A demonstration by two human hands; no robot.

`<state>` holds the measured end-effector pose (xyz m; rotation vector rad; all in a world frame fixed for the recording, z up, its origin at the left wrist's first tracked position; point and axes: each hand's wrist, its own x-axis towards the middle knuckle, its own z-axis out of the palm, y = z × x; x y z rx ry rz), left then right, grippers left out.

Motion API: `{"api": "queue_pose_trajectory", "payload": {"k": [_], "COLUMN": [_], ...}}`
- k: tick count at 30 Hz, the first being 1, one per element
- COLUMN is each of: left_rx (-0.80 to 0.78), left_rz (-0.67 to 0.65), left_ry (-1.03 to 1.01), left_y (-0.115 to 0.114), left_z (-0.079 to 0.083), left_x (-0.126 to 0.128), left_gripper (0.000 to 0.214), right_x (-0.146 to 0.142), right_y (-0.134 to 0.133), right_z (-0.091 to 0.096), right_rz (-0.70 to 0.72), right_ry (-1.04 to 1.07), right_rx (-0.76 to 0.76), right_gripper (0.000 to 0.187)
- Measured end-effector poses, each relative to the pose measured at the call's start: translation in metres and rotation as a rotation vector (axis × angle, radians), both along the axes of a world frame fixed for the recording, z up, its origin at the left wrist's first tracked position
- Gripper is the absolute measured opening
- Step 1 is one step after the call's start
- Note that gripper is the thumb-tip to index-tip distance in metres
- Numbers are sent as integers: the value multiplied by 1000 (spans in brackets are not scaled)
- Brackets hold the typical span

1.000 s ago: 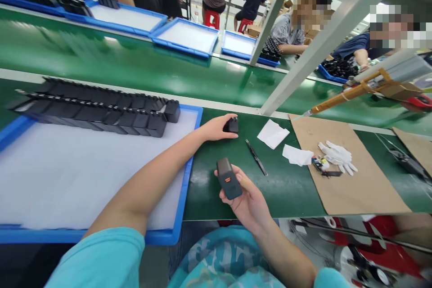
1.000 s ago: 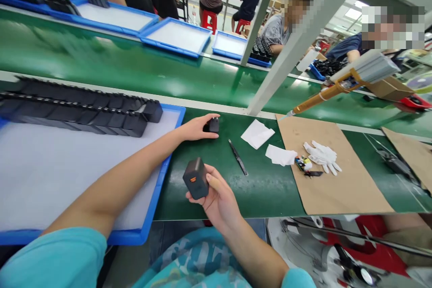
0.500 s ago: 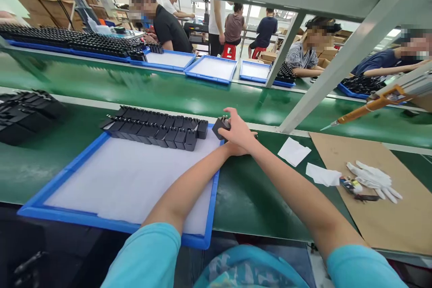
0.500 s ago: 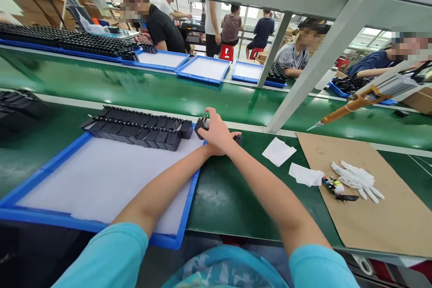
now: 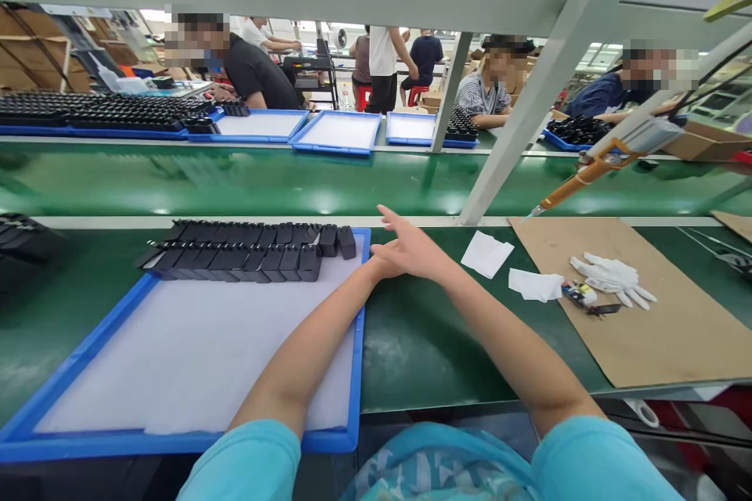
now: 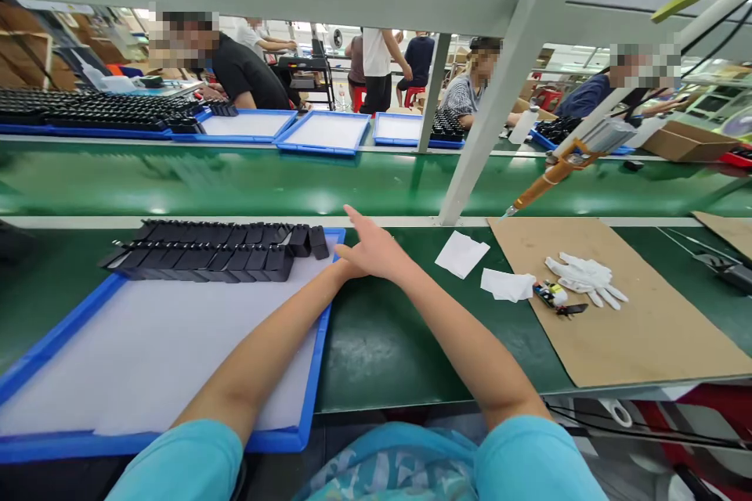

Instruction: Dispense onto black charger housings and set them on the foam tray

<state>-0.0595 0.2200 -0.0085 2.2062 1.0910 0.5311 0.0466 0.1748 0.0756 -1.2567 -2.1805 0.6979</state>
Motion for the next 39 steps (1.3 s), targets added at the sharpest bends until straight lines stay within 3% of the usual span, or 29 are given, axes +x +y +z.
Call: {"api": "queue_pose_trajectory", "payload": {"k": [3, 5, 6, 8, 10, 11, 14, 16, 20, 23, 26, 29, 33, 39], "left_rx": [-52, -94, -122, -176, -231, -254, -371, -439, -403, -330, -268, -193, -140, -26], "left_rz": [-38, -48, -59, -94, -153, -182, -268, -306, -253, -36, 214, 364, 473, 416], "left_ry": [-36, -52, -60, -69, -66, -59, 9, 102, 216, 213, 181, 123, 32, -83], "left_y": [-3, -5, -5, -6, -7, -8, -16, -30, -86, -137, -169, -175, -171, -176], "left_z": [4, 7, 8, 13, 20, 24, 42, 52, 63, 62, 54, 43, 32, 24], "left_x": [-3, -5, -6, -7, -8, -8, -8, -10, -15, -9, 6, 21, 29, 32], "left_gripper": [61, 71, 69, 64, 62, 62, 61, 63, 76, 79, 65, 47, 39, 33], "right_x": [88, 144, 168, 209, 240, 253, 279, 285, 278, 270, 264, 255, 237, 202], "right_y": [-31, -52, -60, -67, -60, -52, -16, 6, 30, 31, 22, 7, -21, -62], "right_z": [10, 12, 12, 10, 6, 4, -1, -5, -11, -11, -6, 1, 4, 1], "right_rz": [-185, -406, -552, -688, -761, -779, -660, -557, -490, -470, -418, -372, -322, -247], "right_ry": [327, 568, 722, 821, 878, 899, 903, 870, 872, 890, 884, 843, 800, 888], "right_rx": [111, 203, 322, 477, 565, 554, 221, 69, -19, -42, -61, -94, -119, -47], "right_gripper": [42, 26, 20, 21, 35, 46, 71, 80, 83, 77, 67, 61, 55, 31]}}
